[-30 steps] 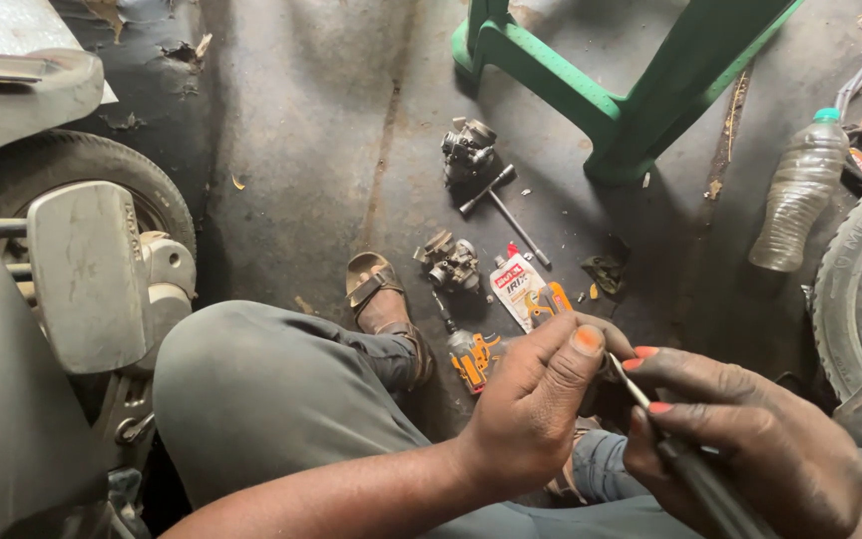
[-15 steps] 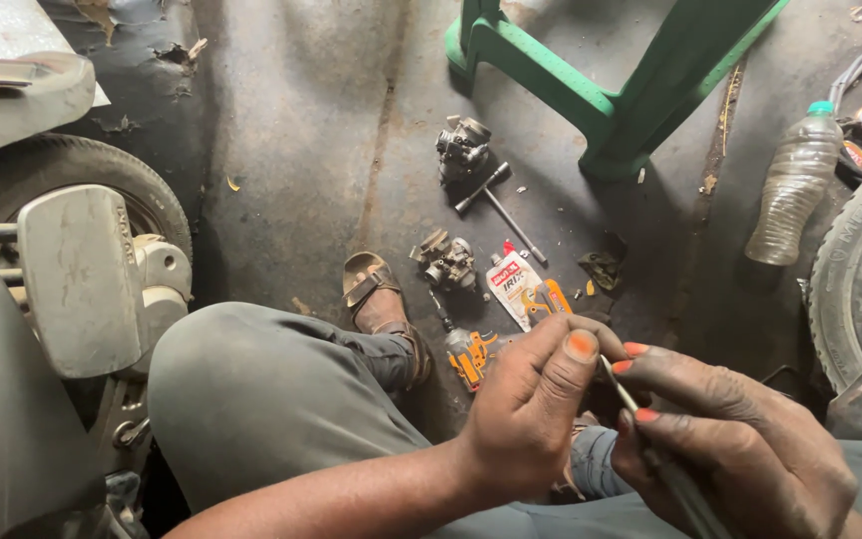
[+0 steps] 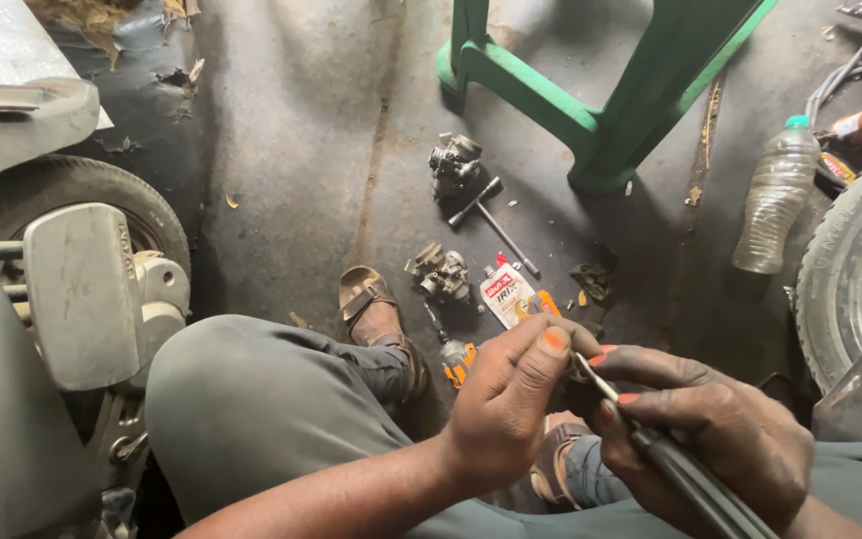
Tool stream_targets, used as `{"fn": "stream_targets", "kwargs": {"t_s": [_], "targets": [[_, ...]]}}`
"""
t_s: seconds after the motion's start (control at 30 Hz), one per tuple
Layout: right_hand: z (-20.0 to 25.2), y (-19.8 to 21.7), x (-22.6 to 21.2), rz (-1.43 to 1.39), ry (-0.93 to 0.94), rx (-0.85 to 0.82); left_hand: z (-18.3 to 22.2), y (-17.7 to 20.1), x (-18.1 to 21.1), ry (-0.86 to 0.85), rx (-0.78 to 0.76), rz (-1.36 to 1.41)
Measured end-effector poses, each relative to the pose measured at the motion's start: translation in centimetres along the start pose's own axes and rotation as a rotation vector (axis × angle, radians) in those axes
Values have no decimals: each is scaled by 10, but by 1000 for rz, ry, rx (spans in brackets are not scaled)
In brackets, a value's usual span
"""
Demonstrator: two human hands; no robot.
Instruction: Disassemble and repair a motorcycle carburetor using hand tools and an impact driver.
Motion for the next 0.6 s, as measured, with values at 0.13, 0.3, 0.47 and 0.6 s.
{"fn": "stream_targets", "kwargs": {"t_s": [0.13, 0.3, 0.47, 0.6], "targets": [[-12, 15, -19, 102, 95, 143, 0, 2, 2, -31, -13, -32], [-20, 20, -23, 128, 103, 152, 0, 3, 2, -34, 3, -89], [-15, 26, -17, 117, 80, 115, -2, 2, -1, 61, -45, 50], [-14, 22, -18, 37, 52, 115, 0, -6, -2, 91, -153, 158]]}}
Point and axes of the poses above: each hand's wrist, its own z-axis away from the middle knuckle, its own y-axis out of the back of the hand, x = y × z, the point moved 10 cm from there along -z, towards the middle knuckle, and after that the axes turned 15 degrees about y, right-handed, at the moved point
